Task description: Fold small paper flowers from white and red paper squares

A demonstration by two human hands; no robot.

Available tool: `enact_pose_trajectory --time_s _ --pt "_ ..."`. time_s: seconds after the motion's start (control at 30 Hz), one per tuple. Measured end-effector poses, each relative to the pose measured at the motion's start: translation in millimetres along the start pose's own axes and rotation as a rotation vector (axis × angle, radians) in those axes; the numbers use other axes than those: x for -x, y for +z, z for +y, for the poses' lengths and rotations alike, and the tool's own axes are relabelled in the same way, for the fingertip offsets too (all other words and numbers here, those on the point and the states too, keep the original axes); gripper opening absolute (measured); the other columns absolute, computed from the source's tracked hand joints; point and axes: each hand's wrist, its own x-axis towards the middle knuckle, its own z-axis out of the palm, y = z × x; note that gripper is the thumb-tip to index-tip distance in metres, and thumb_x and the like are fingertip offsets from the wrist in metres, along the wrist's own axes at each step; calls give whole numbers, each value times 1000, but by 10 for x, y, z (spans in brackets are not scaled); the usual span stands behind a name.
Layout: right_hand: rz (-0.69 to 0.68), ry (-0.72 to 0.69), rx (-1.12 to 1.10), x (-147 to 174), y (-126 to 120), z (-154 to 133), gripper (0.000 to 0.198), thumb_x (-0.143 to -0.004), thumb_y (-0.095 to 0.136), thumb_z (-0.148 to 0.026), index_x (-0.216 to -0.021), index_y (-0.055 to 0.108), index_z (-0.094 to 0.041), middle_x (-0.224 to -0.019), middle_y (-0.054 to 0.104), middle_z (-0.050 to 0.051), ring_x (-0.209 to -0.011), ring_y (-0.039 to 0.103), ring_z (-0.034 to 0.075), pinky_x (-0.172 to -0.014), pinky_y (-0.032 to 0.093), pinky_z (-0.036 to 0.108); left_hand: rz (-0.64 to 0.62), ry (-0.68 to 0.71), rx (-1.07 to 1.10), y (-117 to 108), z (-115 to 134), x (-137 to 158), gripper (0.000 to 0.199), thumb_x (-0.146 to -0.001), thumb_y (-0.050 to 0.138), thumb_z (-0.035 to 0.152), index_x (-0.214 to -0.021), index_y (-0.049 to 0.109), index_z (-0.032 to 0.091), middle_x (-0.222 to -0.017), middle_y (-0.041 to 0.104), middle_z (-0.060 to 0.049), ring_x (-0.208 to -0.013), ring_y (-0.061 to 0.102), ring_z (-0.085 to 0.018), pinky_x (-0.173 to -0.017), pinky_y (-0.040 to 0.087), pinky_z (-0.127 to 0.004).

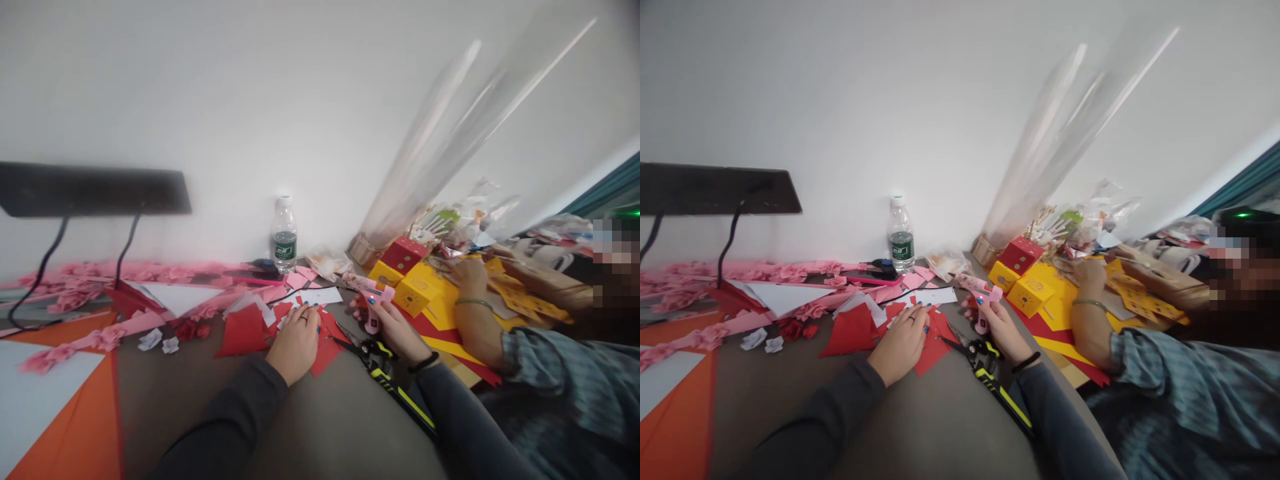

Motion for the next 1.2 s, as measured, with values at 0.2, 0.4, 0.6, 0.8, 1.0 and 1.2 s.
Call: enact_pose_trajectory --time_s 0.2,0.4,0.6,0.8,1.0,1.2 --pt "-11 -68 7 -67 -75 34 48 -78 66 -57 -109 67 -20 -107 71 11 -84 67 22 -74 51 33 -12 -6 0 -13 8 3 44 -86 38 6 -129 47 5 -124 62 -20 -129 48 -30 -109 38 -46" --pt "-78 -65 97 -97 -157 108 46 -79 66 -58 -103 69 -19 -99 70 10 -80 64 21 -68 49 30 -21 -16 14 -35 18 2 42 -87 39 7 -128 48 7 -123 63 -19 -130 48 -30 -110 37 -46" --pt "-107 -1 153 -103 -220 96 49 -76 68 -61 -100 69 -18 -85 68 7 -67 57 15 -56 44 25 4 -14 37 -11 4 5 41 -87 39 7 -126 48 9 -122 63 -18 -129 48 -29 -109 38 -47" --pt "-133 7 242 -32 -72 -40 57 -75 60 -70 -91 69 -16 -79 67 7 -61 52 14 -50 41 24 24 22 65 -29 3 18 41 -86 38 5 -125 50 11 -132 59 -16 -129 48 -29 -108 37 -49" --pt "-84 10 294 28 63 -64 59 -71 61 -73 -91 65 -17 -85 68 7 -59 49 13 -49 41 24 -9 35 83 -49 10 36 48 -88 36 7 -135 44 13 -138 55 -13 -134 41 -31 -109 35 -52" --pt "-61 -39 332 39 82 1 55 -77 60 -67 -97 66 -17 -83 64 5 -59 46 13 -50 42 24 -17 34 84 -31 8 36 52 -88 37 8 -139 41 13 -137 57 -12 -134 41 -31 -109 34 -52"
